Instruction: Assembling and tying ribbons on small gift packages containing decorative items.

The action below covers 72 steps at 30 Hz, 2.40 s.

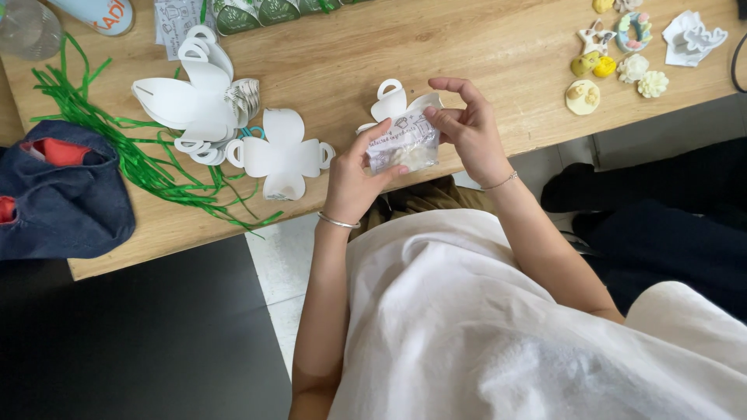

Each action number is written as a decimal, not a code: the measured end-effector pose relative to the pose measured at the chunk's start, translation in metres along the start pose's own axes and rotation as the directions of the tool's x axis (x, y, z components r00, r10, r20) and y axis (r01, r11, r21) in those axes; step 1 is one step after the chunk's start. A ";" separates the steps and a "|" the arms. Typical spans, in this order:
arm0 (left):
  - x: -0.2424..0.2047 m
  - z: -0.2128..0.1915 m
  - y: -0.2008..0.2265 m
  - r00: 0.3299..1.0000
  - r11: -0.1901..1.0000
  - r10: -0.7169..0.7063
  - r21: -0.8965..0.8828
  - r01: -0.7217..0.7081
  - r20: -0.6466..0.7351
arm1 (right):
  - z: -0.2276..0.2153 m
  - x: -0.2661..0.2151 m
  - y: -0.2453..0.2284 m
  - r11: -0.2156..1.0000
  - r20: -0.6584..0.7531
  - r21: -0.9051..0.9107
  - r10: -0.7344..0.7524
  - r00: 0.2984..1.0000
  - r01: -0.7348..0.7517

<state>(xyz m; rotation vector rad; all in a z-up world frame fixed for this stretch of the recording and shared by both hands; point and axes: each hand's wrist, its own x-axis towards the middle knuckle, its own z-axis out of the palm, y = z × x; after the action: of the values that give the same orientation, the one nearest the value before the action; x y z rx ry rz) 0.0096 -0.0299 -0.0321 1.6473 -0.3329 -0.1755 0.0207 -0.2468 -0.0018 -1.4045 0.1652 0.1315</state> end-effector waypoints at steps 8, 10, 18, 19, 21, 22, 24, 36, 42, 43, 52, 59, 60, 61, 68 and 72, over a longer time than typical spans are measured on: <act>-0.004 0.000 0.007 0.995 0.975 0.079 0.214 -0.064 -0.065 | -0.006 0.004 0.020 0.999 -0.065 0.036 0.043 0.997 -0.041; -0.005 0.003 0.005 0.990 0.976 0.120 0.190 -0.105 -0.071 | -0.007 0.005 0.022 0.996 -0.083 0.059 0.074 0.994 -0.069; -0.003 0.002 0.004 0.991 0.995 0.088 0.055 -0.083 -0.105 | -0.005 -0.004 0.015 0.865 -0.055 -0.499 -0.087 0.995 0.048; -0.002 0.001 0.003 0.990 0.995 0.090 0.057 -0.084 -0.106 | 0.004 -0.010 -0.007 0.866 -0.054 -0.498 -0.089 0.995 0.050; 0.000 0.001 0.000 0.995 1.000 -0.003 0.030 0.006 -0.100 | 0.023 -0.025 -0.052 0.217 0.334 -0.834 -0.534 0.777 0.508; -0.001 0.000 0.000 0.995 1.000 -0.004 0.031 0.007 -0.098 | 0.027 -0.025 -0.053 0.218 0.332 -0.834 -0.534 0.777 0.506; 0.001 0.002 0.000 0.994 0.991 -0.063 -0.122 0.052 -0.088 | 0.033 -0.025 -0.056 0.013 0.610 -0.695 -0.518 0.600 0.719; 0.001 -0.004 0.028 0.940 0.931 0.318 0.231 -0.284 -0.124 | 0.006 -0.015 -0.007 0.592 0.412 -0.710 -0.092 0.907 0.382; -0.004 0.005 -0.025 0.957 0.986 -0.148 -0.116 0.122 -0.248 | 0.007 -0.017 -0.007 0.762 0.400 -0.597 0.008 0.917 0.253; -0.004 0.006 -0.025 0.957 0.985 -0.149 -0.117 0.123 -0.251 | 0.005 -0.015 -0.005 0.762 0.402 -0.597 0.010 0.916 0.253; -0.006 0.019 -0.044 0.879 0.946 -0.247 -0.297 0.127 -0.409 | -0.004 -0.005 0.021 0.952 0.151 -0.218 0.251 0.956 -0.216; 0.002 0.013 -0.069 0.913 0.924 -0.307 -0.313 0.219 -0.270 | -0.033 0.017 0.045 0.952 -0.170 0.191 0.273 0.947 -0.240; 0.002 0.010 -0.083 0.924 0.980 -0.197 -0.085 0.179 -0.327 | -0.039 0.022 0.046 0.970 -0.249 0.140 0.231 0.941 -0.201; 0.007 0.007 -0.082 0.923 0.980 -0.199 -0.085 0.181 -0.328 | -0.043 0.027 0.055 0.969 -0.249 0.139 0.232 0.940 -0.202; 0.060 -0.008 -0.087 0.997 0.878 -0.041 0.474 0.065 -0.060 | -0.045 0.070 0.091 0.865 0.085 -0.492 -0.068 0.994 0.101; 0.101 -0.005 -0.094 0.949 0.802 -0.299 0.564 0.197 0.095 | -0.036 0.110 0.103 0.663 0.428 -0.677 0.000 0.904 0.321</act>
<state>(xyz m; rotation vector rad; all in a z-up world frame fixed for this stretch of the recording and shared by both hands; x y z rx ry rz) 0.1174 -0.0504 -0.1159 2.2588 -0.3180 -0.4660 0.1076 -0.2669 -0.1283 -2.1687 -0.4142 0.3599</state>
